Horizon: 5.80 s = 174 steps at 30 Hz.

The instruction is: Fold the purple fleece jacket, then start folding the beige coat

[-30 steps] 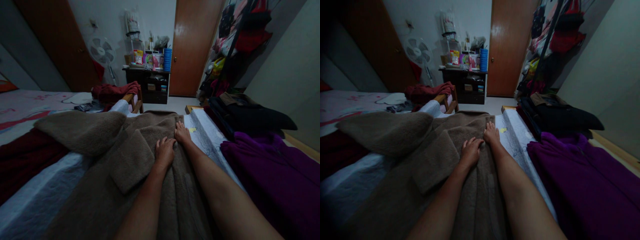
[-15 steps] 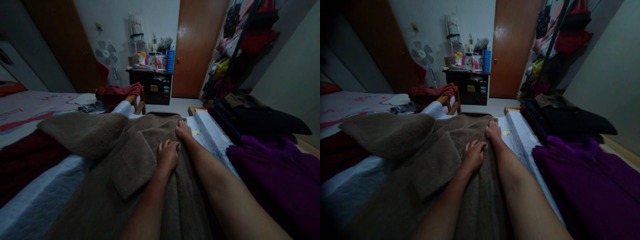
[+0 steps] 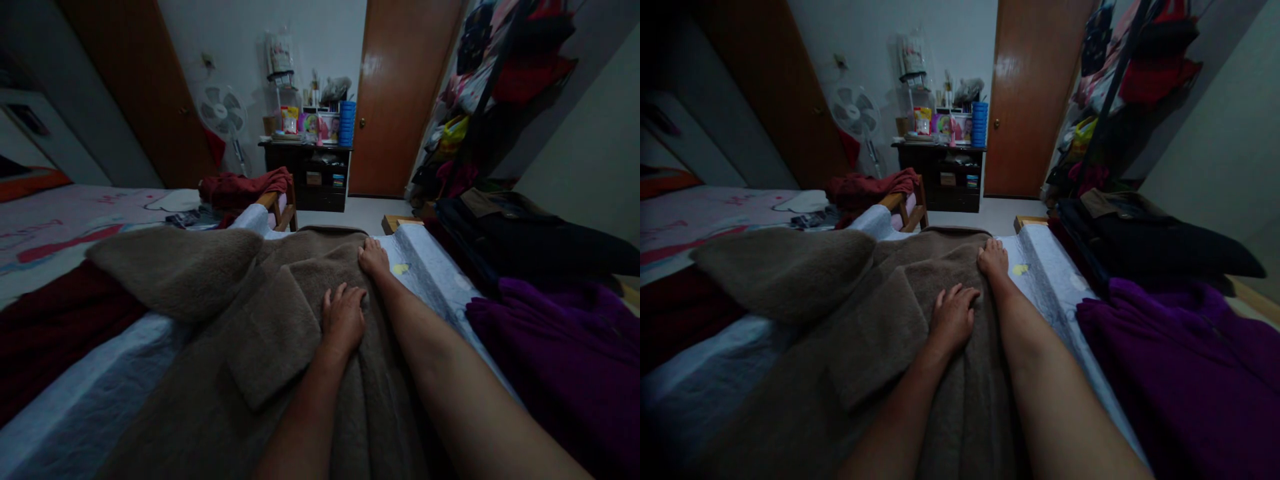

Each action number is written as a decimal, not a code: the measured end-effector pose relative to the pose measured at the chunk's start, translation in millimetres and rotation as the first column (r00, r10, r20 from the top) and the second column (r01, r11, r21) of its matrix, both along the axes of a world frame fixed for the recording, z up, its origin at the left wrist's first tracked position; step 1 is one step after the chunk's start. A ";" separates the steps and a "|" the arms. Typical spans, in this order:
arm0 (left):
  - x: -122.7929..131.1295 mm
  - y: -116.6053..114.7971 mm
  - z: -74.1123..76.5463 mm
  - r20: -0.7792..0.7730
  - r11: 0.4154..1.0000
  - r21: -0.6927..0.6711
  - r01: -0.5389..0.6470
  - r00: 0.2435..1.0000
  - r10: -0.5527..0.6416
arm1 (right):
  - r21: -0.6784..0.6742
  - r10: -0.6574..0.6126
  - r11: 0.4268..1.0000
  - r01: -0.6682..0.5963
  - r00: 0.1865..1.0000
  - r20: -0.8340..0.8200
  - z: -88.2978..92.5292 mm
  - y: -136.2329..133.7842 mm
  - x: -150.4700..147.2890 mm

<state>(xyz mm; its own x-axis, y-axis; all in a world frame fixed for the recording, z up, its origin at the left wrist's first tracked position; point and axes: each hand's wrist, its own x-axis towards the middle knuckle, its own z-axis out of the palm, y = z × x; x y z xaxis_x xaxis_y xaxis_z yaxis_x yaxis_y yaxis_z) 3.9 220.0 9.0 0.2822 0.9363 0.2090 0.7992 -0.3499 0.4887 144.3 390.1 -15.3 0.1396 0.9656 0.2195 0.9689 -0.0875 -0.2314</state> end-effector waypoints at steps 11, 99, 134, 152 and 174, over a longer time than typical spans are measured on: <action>-0.7 2.3 -1.5 -0.003 1.000 -0.010 0.011 1.000 -0.011 | -0.057 0.018 0.998 -0.017 1.000 0.016 -3.7 -22.6 -0.5; -1.9 4.4 -4.8 -0.050 1.000 0.023 -0.007 0.999 0.008 | -0.251 0.147 0.956 -0.150 0.989 -0.033 15.2 -226.8 -24.0; 0.5 3.2 -5.0 -0.041 1.000 0.013 -0.004 0.999 0.004 | -0.079 0.224 0.970 -0.229 0.973 -0.062 1.6 -79.7 -9.0; 3.1 1.7 -8.1 -0.035 0.999 0.032 -0.014 0.999 0.015 | -0.073 0.117 0.990 -0.118 0.993 -0.014 -0.2 -30.1 1.6; 3.8 -0.1 -6.0 -0.056 1.000 0.020 -0.012 0.998 0.013 | -0.006 0.006 1.000 -0.006 1.000 -0.011 -8.8 2.8 8.0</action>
<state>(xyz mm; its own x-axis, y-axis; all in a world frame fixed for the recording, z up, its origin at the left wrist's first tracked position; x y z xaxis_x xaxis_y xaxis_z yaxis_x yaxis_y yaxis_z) 7.6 219.8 2.9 0.2819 0.9359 0.2113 0.8296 -0.3484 0.4363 152.3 392.9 -24.0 0.1364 0.9677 0.2119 0.9668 -0.0834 -0.2417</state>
